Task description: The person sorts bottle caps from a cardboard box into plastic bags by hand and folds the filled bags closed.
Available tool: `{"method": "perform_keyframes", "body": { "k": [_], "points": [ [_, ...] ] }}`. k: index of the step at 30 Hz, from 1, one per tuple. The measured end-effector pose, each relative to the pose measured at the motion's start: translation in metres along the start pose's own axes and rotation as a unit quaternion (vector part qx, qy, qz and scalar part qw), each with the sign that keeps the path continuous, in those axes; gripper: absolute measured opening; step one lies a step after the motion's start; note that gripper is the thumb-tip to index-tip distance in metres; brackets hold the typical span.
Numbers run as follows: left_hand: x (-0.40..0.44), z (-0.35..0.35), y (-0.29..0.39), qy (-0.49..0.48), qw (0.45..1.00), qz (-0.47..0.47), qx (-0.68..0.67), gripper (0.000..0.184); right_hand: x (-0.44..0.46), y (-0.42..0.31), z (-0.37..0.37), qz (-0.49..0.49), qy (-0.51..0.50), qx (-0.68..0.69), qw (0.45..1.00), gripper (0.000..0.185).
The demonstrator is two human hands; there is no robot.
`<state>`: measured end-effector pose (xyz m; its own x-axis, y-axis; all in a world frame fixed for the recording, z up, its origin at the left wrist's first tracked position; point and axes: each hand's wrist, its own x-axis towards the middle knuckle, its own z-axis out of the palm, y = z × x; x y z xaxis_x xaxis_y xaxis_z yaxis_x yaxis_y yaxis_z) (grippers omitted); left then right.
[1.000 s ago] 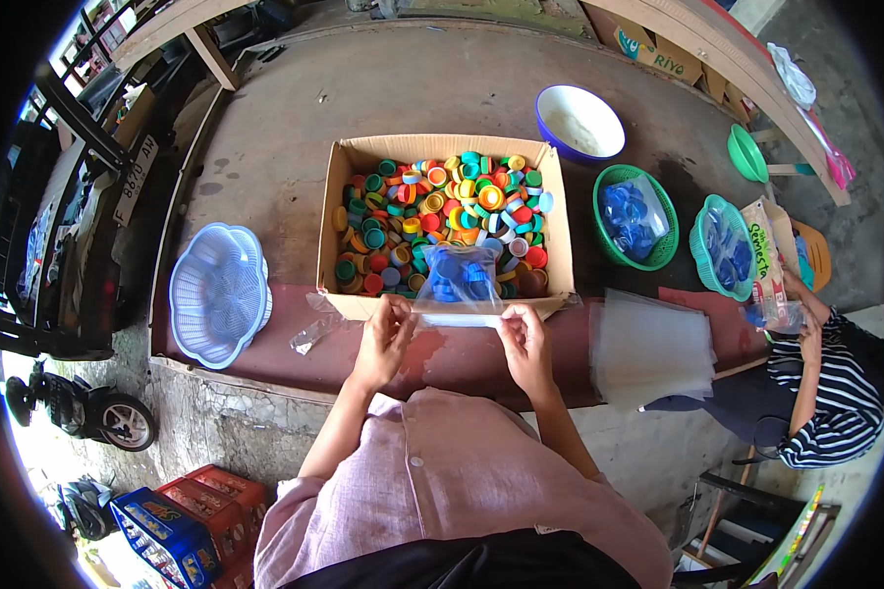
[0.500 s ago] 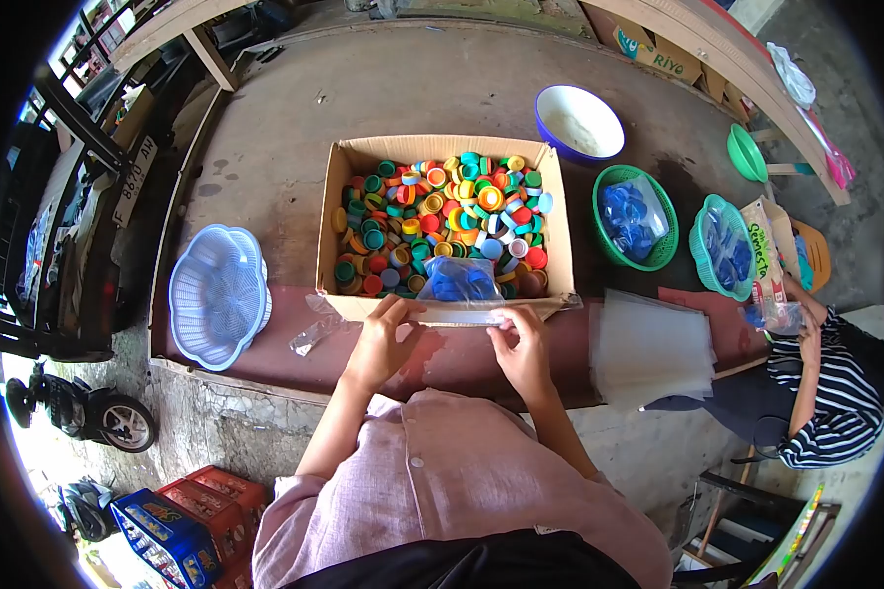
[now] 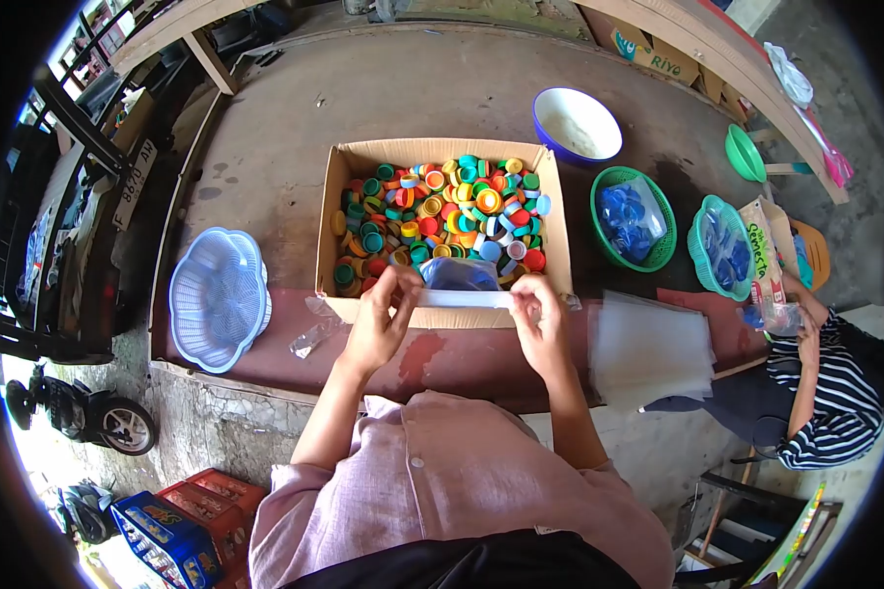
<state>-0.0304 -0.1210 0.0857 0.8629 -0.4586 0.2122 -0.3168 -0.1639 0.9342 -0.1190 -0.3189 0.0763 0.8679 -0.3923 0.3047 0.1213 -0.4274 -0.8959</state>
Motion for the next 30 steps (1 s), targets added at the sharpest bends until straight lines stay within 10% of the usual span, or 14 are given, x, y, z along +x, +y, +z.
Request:
{"method": "perform_keyframes", "body": {
  "k": [7,12,21,27,30],
  "points": [
    [-0.016,0.0,-0.004,-0.091,0.987,-0.129,-0.032,0.006,-0.017,0.001,-0.001,-0.066,-0.049,-0.015,0.997,0.022],
    [-0.016,-0.002,0.004,-0.092,0.995,0.028,0.033,0.019,-0.02,-0.001,-0.003,-0.066,-0.065,-0.05,0.994,0.021],
    [-0.009,0.002,-0.012,-0.055,0.993,0.066,0.079,0.012,-0.019,0.019,0.003,-0.092,-0.076,-0.028,0.992,0.013],
    [0.002,0.01,-0.014,-0.039,0.996,0.048,0.062,0.015,-0.01,0.03,0.016,0.104,-0.023,0.216,0.97,0.012],
    [0.009,0.014,-0.016,-0.025,0.999,0.031,0.005,0.017,0.001,0.035,0.016,0.003,0.051,0.114,0.992,0.012]
  ]
}}
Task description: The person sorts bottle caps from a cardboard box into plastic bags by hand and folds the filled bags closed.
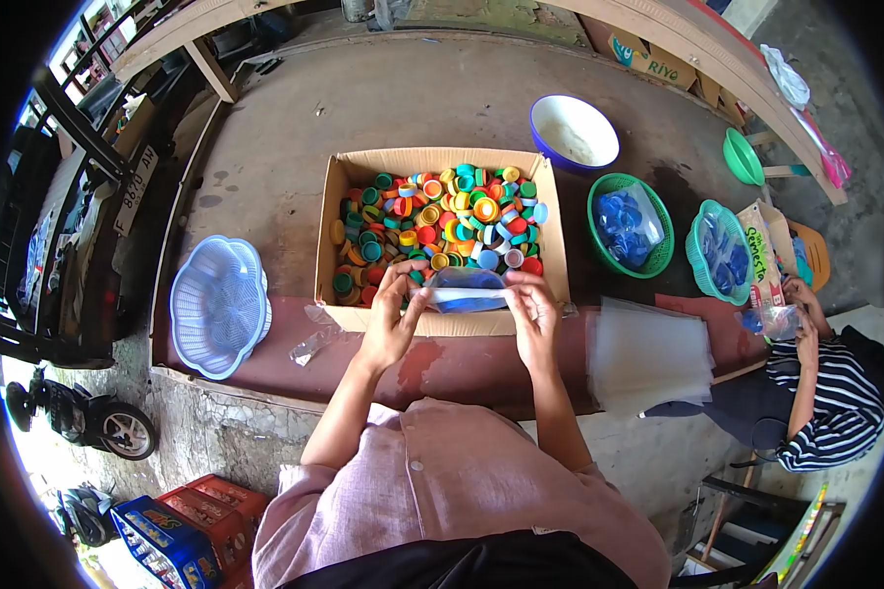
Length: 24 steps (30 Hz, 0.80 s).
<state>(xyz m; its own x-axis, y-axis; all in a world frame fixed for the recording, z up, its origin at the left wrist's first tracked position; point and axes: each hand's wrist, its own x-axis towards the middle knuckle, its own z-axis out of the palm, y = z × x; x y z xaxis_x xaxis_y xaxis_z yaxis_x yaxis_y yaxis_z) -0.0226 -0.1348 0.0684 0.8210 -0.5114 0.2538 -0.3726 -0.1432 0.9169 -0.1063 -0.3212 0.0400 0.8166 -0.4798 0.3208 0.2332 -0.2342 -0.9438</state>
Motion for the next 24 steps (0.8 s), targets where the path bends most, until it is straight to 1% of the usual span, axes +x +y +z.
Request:
{"method": "perform_keyframes", "body": {
  "k": [1,2,4,6,8,9,10,12,14,16,18,19,20,22,24],
  "points": [
    [0.002,0.002,-0.004,0.012,0.999,-0.007,-0.043,0.019,0.004,-0.006,0.0,-0.037,0.012,-0.02,0.999,0.012],
    [0.004,0.004,-0.01,0.011,0.999,-0.006,-0.043,0.019,0.006,-0.005,0.0,-0.037,0.013,-0.02,0.999,0.012],
    [0.009,0.009,-0.02,0.001,0.981,-0.095,-0.17,0.022,0.008,0.0,-0.001,0.104,-0.015,0.129,0.986,0.013],
    [0.016,0.013,-0.023,0.004,0.953,-0.166,-0.252,0.016,0.011,-0.003,-0.002,0.174,-0.012,0.088,0.981,0.017],
    [0.024,0.016,-0.021,0.005,0.95,-0.183,-0.254,0.014,0.013,0.005,-0.004,0.188,-0.003,0.13,0.973,0.019],
    [0.028,0.02,-0.025,0.01,0.946,-0.18,-0.269,0.018,0.015,0.007,-0.006,0.212,0.011,0.134,0.968,0.018],
    [0.032,0.02,-0.028,-0.002,0.936,-0.217,-0.278,0.023,0.019,0.008,-0.009,0.22,0.015,0.137,0.966,0.019],
    [0.038,0.024,-0.022,0.003,0.933,-0.236,-0.27,0.026,0.022,0.001,-0.018,0.234,0.029,0.123,0.964,0.02],
    [0.043,0.03,-0.029,0.0,0.933,-0.224,-0.28,0.026,0.025,0.006,-0.028,0.231,0.046,0.124,0.964,0.021],
    [0.046,0.033,-0.03,-0.001,0.932,-0.215,-0.29,0.027,0.032,0.005,-0.046,0.251,0.08,0.137,0.955,0.022],
    [0.045,0.034,-0.026,-0.019,0.934,-0.212,-0.288,0.025,0.043,0.008,-0.075,0.263,0.126,0.163,0.943,0.027],
    [0.044,0.034,-0.031,-0.043,0.929,-0.21,-0.301,0.021,0.05,0.003,-0.09,0.25,0.154,0.179,0.939,0.03],
    [0.042,0.034,-0.035,-0.044,0.93,-0.209,-0.301,0.021,0.058,-0.005,-0.104,0.237,0.182,0.195,0.934,0.033],
    [0.036,0.034,-0.043,-0.05,0.903,-0.236,-0.356,0.017,0.076,-0.019,-0.136,0.222,0.235,0.152,0.934,0.037],
    [0.037,0.03,-0.05,-0.054,0.896,-0.225,-0.38,0.015,0.095,-0.02,-0.171,0.212,0.271,0.132,0.929,0.037]
  ]
}}
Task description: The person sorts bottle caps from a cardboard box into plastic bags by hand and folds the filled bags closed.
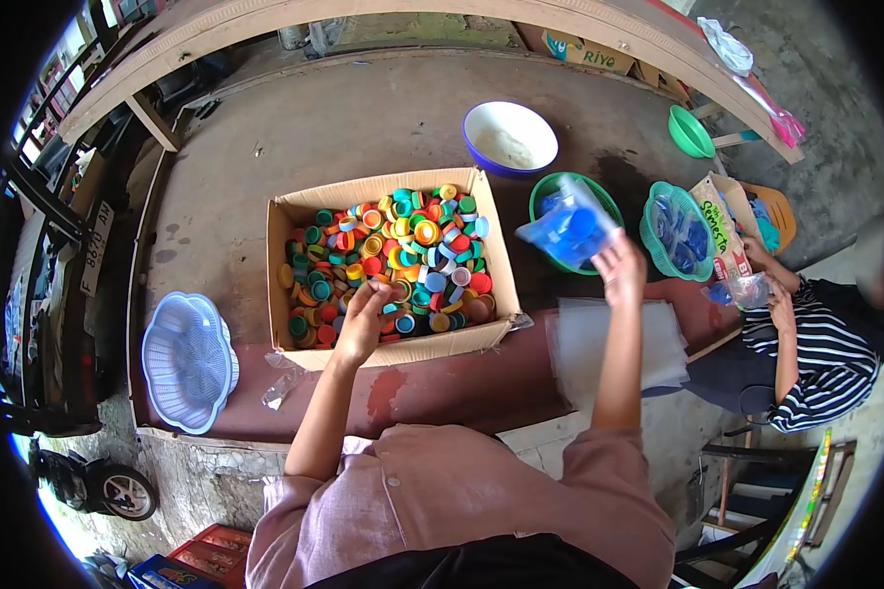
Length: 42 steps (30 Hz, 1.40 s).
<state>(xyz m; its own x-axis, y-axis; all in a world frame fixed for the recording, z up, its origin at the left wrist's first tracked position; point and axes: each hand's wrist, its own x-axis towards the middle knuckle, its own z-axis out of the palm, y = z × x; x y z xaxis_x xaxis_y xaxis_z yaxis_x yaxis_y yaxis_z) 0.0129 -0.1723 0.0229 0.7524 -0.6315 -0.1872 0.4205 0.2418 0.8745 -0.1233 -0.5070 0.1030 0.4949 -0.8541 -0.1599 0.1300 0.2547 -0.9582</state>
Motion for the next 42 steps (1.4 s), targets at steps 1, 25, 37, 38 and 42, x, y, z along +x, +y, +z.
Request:
{"method": "perform_keyframes", "body": {
  "k": [1,25,37,38,42],
  "points": [
    [0.0,0.0,0.002,0.017,0.999,-0.011,-0.03,0.014,0.017,-0.004,-0.01,0.0,0.011,-0.011,1.0,0.038],
    [0.001,-0.001,0.008,-0.001,0.994,-0.075,-0.073,0.015,0.047,0.027,-0.004,-0.474,-0.018,-0.52,0.71,0.036],
    [0.002,-0.002,0.007,-0.015,0.995,-0.075,-0.07,0.008,0.099,0.044,-0.009,-0.202,-0.086,-0.593,0.775,0.057],
    [0.002,-0.002,0.007,-0.016,0.994,-0.075,-0.073,0.008,0.102,0.044,-0.011,-0.202,-0.085,-0.594,0.774,0.057],
    [0.001,-0.003,0.007,-0.023,0.996,-0.061,-0.066,0.007,0.084,0.04,-0.004,-0.281,-0.109,-0.662,0.687,0.061]
  ]
}}
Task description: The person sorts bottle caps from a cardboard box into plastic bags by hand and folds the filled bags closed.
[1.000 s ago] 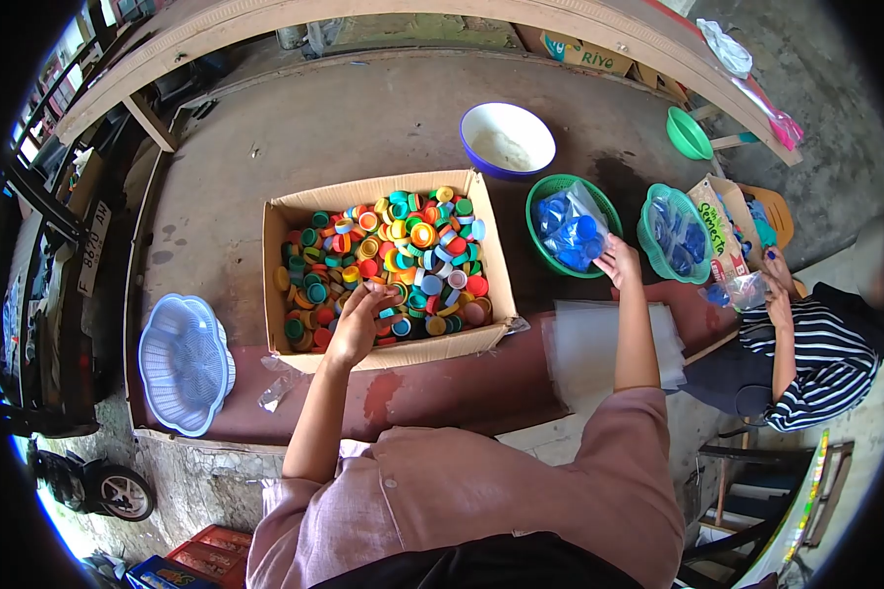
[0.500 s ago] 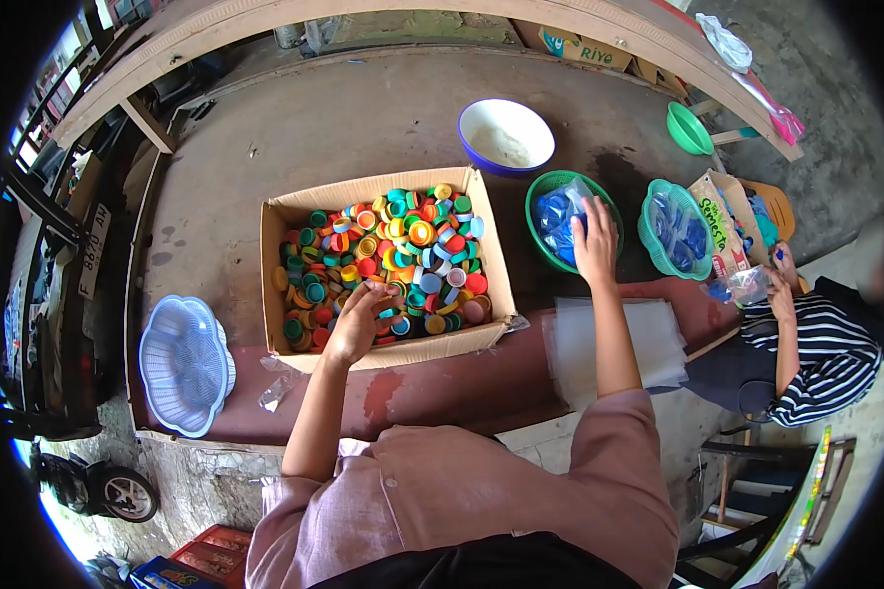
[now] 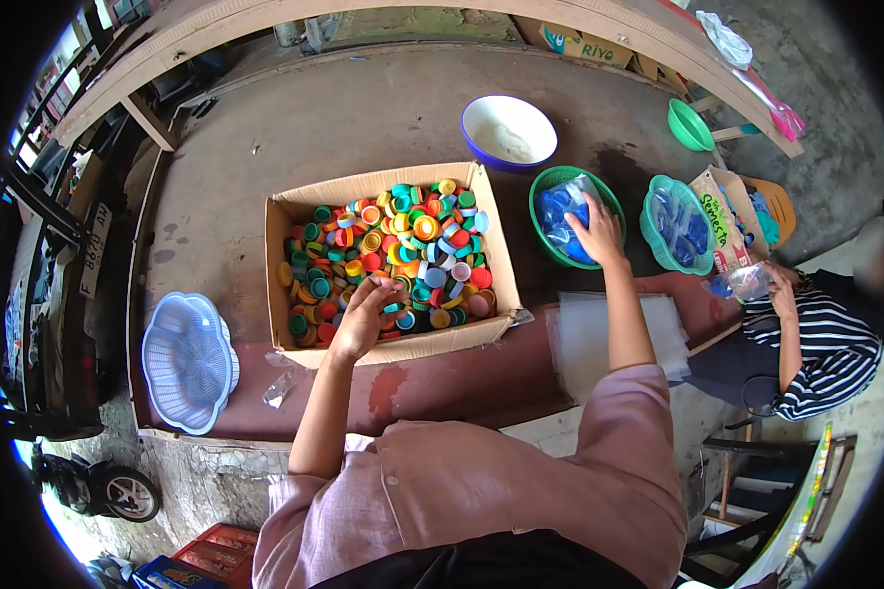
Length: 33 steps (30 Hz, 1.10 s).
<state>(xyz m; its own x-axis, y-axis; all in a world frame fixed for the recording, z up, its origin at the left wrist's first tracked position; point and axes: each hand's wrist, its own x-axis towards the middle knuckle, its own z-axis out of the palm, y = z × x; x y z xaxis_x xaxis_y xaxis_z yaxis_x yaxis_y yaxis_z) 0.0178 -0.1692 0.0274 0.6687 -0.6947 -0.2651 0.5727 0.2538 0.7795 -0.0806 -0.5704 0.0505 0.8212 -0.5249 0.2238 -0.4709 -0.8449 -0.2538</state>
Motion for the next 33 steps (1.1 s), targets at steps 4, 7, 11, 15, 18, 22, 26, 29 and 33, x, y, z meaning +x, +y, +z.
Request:
{"method": "perform_keyframes", "body": {
  "k": [4,7,11,15,18,22,26,29,33],
  "points": [
    [0.001,0.0,0.0,-0.001,1.0,0.004,0.024,0.009,-0.021,-0.014,0.011,-0.066,0.075,-0.102,0.99,0.067],
    [0.0,0.001,0.001,-0.016,1.0,0.008,0.004,0.009,-0.018,-0.007,0.009,-0.035,0.065,-0.058,0.996,0.07],
    [-0.002,0.001,0.002,0.003,1.0,0.002,0.011,0.01,-0.025,0.003,-0.009,0.047,0.186,0.084,0.978,0.066],
    [-0.004,-0.004,-0.005,0.022,0.994,0.108,-0.004,0.008,-0.085,0.025,-0.005,0.115,0.274,0.105,0.949,0.057],
    [-0.02,0.001,-0.007,0.065,0.957,0.277,-0.051,0.004,-0.153,0.043,0.026,0.208,0.196,-0.124,0.95,0.055],
    [-0.053,-0.007,-0.01,0.092,0.951,0.29,-0.055,0.004,-0.203,0.054,0.068,0.293,0.004,-0.216,0.931,0.048],
    [-0.082,-0.018,-0.003,0.142,0.94,0.308,-0.027,0.006,-0.199,0.077,0.069,0.298,0.039,-0.079,0.95,0.036],
    [-0.096,-0.031,-0.003,0.169,0.933,0.317,-0.017,0.007,-0.196,0.095,0.068,0.341,0.156,0.086,0.923,0.034],
    [-0.108,-0.026,-0.004,0.188,0.926,0.327,0.001,0.007,-0.188,0.055,0.034,0.321,0.493,0.113,0.8,0.033]
  ]
}}
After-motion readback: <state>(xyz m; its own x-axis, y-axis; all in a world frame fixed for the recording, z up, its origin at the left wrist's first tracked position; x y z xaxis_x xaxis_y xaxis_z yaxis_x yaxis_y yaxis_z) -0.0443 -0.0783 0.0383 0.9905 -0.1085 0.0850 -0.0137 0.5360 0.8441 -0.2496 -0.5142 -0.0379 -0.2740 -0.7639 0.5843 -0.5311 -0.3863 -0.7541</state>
